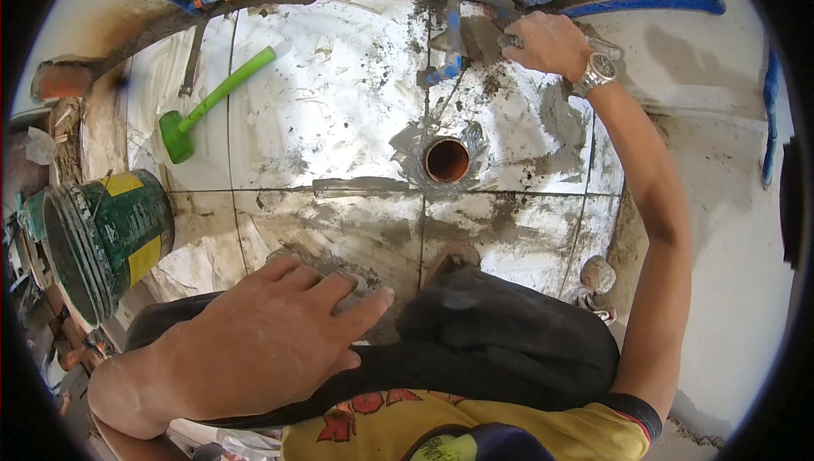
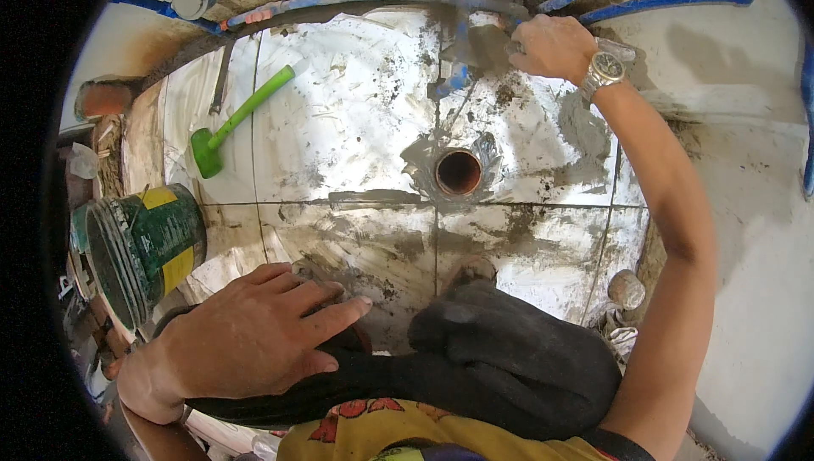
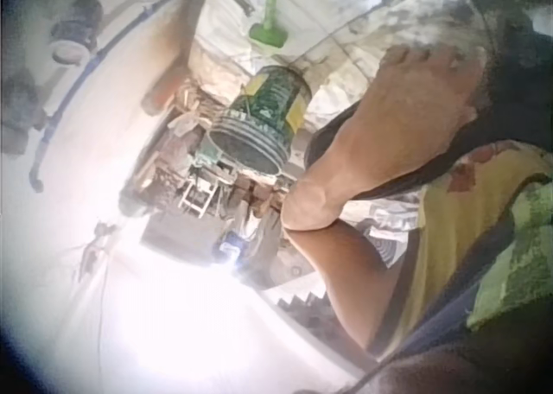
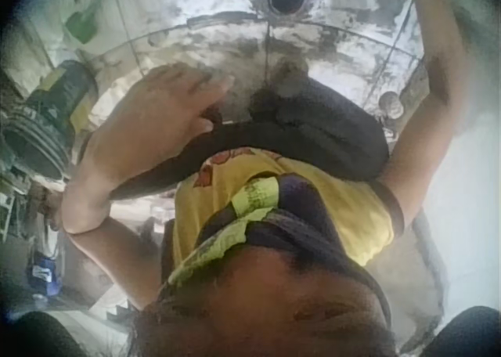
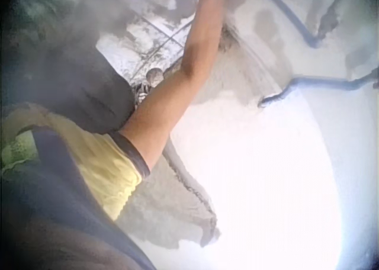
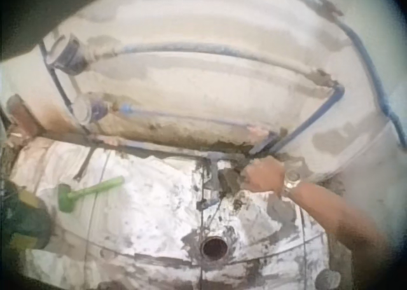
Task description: The person applies mortar to the edges of floor tiles and around a pipe using a trowel.
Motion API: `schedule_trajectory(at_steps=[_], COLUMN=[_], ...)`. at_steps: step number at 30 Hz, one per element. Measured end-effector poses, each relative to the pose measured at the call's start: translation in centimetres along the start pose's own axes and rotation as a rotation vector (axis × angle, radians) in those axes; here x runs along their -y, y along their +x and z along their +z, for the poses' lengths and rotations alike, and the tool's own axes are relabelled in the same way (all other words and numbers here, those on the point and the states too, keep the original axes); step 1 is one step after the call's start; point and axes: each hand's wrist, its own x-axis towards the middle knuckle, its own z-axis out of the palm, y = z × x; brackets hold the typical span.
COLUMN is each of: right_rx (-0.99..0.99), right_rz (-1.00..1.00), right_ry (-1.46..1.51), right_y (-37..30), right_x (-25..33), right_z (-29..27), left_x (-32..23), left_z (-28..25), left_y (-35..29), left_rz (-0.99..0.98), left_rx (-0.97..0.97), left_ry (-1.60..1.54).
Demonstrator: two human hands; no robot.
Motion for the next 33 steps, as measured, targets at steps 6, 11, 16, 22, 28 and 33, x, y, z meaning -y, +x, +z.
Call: schedule_trajectory(at_steps=[6,11,16,22,28,33], right_rx=[0.109,0.011,0.137,0.047,0.112,-0.075], right_rz=[-0.012,-0.029,0.068,0.195,0.087,0.255], right_ry=[-0.022,0.017,0.099,0.102,0.287,0.174], right_y=[-0.5,-0.7,0.3,-0.8,-7.5,-8.2], right_x=[0.3,-0.9,0.7,-0.9,2.3,-0.1], right_z=[0.5,0.6,0.9,1.5,4.2,5.6], left_x=[0.0,0.1,0.1,-0.9,-0.2,-1.1], left_z=[-0.3,-0.2,-0.2,-1.3,-0.8,-1.2], left_y=[0.4,0.2,0.3,0.6,-0.2,0.6], left_rz=[-0.069,-0.041,-0.033,-0.065,-0.072,-0.048], left_rx=[0.144,0.113,0.120,0.138,0.119,0.145], left_ry=[-0.067,-0.045,-0.041,0.001,-0.030,0.004])
